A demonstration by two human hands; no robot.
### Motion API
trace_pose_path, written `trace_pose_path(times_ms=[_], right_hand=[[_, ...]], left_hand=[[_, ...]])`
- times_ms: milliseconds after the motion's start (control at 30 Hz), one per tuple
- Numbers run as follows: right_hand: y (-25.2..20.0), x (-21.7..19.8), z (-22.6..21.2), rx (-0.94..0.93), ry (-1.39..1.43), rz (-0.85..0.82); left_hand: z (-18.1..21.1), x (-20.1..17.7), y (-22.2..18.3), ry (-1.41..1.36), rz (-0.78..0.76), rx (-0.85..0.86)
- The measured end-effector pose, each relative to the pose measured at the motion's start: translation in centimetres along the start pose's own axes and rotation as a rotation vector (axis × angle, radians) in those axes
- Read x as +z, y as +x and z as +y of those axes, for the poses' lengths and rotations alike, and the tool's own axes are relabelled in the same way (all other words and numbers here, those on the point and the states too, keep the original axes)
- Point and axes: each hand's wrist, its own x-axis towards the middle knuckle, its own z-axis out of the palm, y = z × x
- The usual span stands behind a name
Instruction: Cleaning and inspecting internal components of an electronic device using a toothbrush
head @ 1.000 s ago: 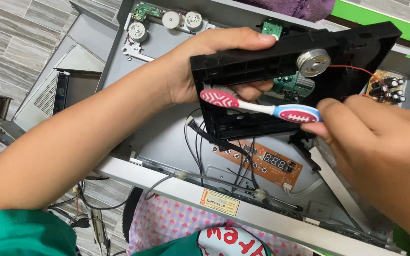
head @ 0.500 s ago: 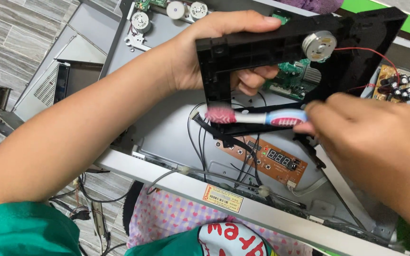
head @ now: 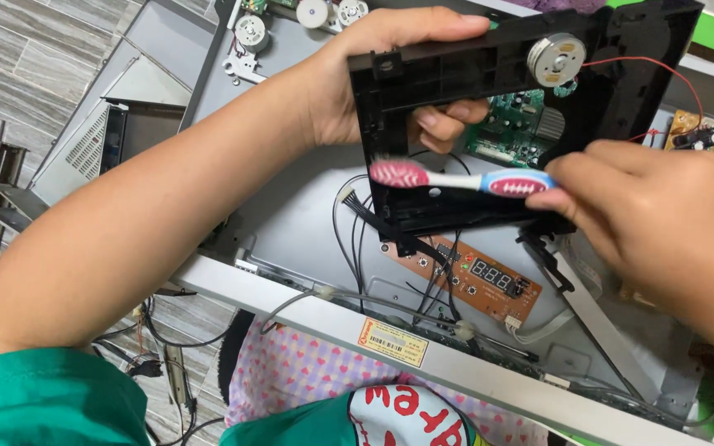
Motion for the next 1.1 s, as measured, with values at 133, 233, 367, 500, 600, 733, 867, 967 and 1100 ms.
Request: trace_pose_path(times_ms=[133, 233, 367, 500, 600, 733, 867, 967, 1100], right_hand=[[0.3, 0.1, 0.3, 0.128, 0.017, -0.203], [0.2, 0.3, 0.0, 0.041, -0.003, 0.014], [-0.1, -0.3, 0.3, 0.164, 0.006, -0.265], [0.0, -0.3, -0.2, 0.106, -0.032, -0.191], [0.3, -0.5, 1.4, 0.233, 0.053, -0.519], [-5.2, 1.0, 8.2, 0.290, -0.071, -0.439], [-7.9, 1.0, 14.3, 0.470, 0.513, -0.131], [-7.0, -0.2, 13.6, 0.318, 0.620, 0.050], [-4.8, -4.1, 7.2, 0.191, 0.598, 0.227]], left_hand=[[0.0, -0.3, 0.1, -0.062, 0.005, -0.037], [-0.1, -0.2, 0.1, -0.032, 0.006, -0.023], [-0.1, 0.1, 0.1, -0.004, 0.036, 0.001], [-0.1, 0.4, 0.2, -0.014, 0.015, -0.008], [-0.1, 0.2, 0.1, 0.103, 0.089, 0.035], [0.2, 0.6, 0.2, 0.210, 0.016, 0.061], [0.1, 1.8, 0.3, 0.443, 0.245, 0.112], [0.1, 2.5, -0.1, 0.522, 0.244, 0.130], [1.1, 2.8, -1.1, 0.454, -0.011, 0.237]])
